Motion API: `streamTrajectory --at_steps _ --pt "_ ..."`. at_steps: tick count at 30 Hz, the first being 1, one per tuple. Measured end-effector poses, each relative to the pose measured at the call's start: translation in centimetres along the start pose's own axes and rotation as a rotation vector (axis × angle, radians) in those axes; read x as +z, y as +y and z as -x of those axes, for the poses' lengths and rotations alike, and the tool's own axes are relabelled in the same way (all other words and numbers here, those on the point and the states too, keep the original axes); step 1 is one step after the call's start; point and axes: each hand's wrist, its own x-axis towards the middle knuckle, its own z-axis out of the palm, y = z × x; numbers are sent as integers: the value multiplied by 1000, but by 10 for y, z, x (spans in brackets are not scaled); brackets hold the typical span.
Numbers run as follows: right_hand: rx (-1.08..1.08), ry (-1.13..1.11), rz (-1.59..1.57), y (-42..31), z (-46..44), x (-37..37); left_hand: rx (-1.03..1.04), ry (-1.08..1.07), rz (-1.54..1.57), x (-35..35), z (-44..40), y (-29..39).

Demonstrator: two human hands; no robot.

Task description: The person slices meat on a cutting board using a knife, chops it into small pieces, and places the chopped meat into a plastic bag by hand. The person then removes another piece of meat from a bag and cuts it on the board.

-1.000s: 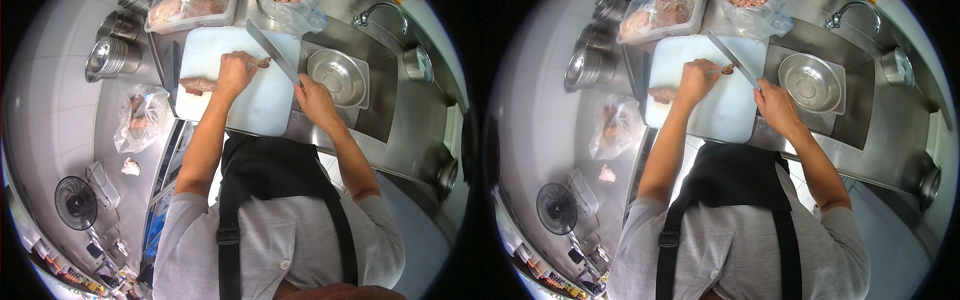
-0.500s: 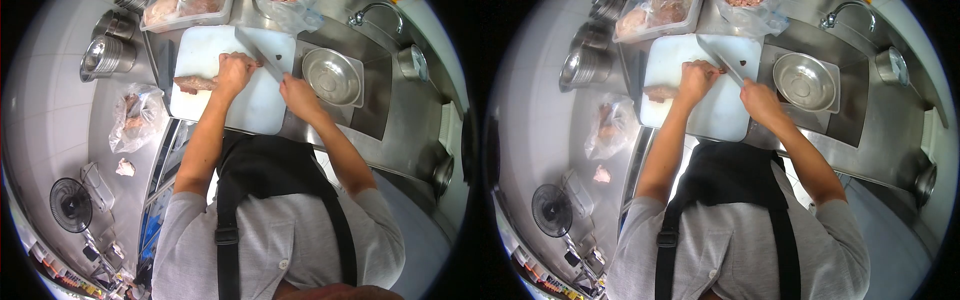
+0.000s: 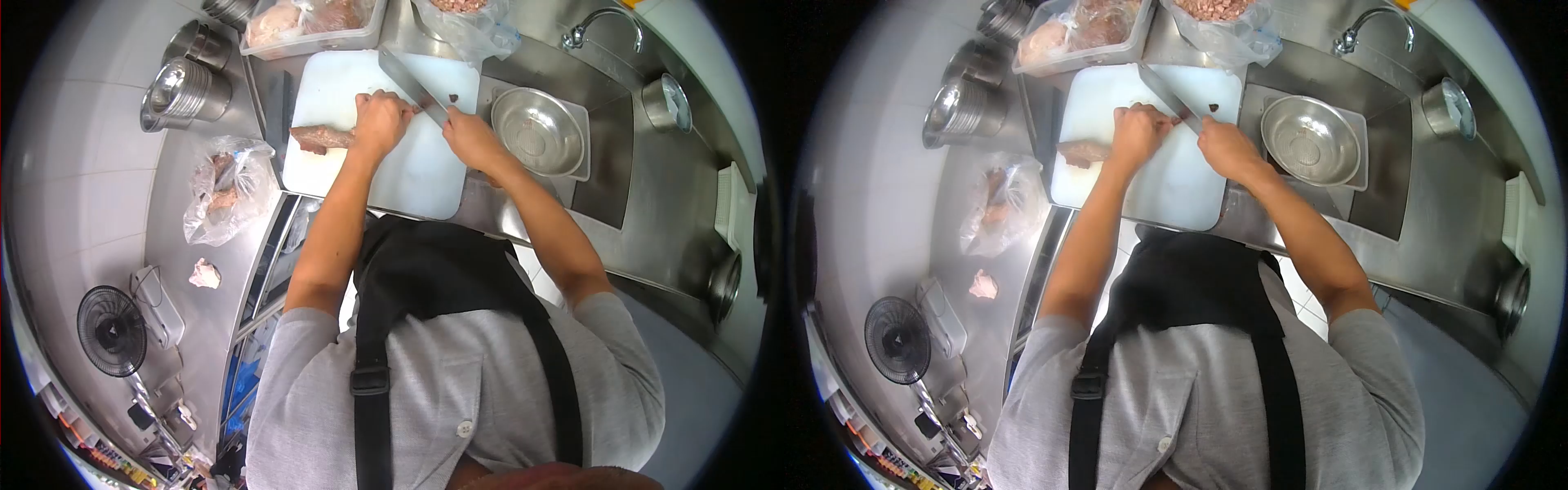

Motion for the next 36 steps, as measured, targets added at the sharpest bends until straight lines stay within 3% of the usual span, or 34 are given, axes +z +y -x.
streamTrajectory --at_steps 6,12,22,25,29,36 --pt "74 27 -57 -16 24 -26 -33 38 31 -14 15 6" --pt "78 48 -21 -11 29 -12 -40 -69 27 -7 18 22" --pt "78 94 -48 -45 34 -27 -66 137 55 -16 26 17" --pt "86 -19 15 -21 16 18 -66 119 85 -7 27 16" --pt "65 -41 36 -24 12 13 -69 119 78 -2 24 15" --pt "70 141 -37 -40 19 -33 -93 156 82 -10 23 11"
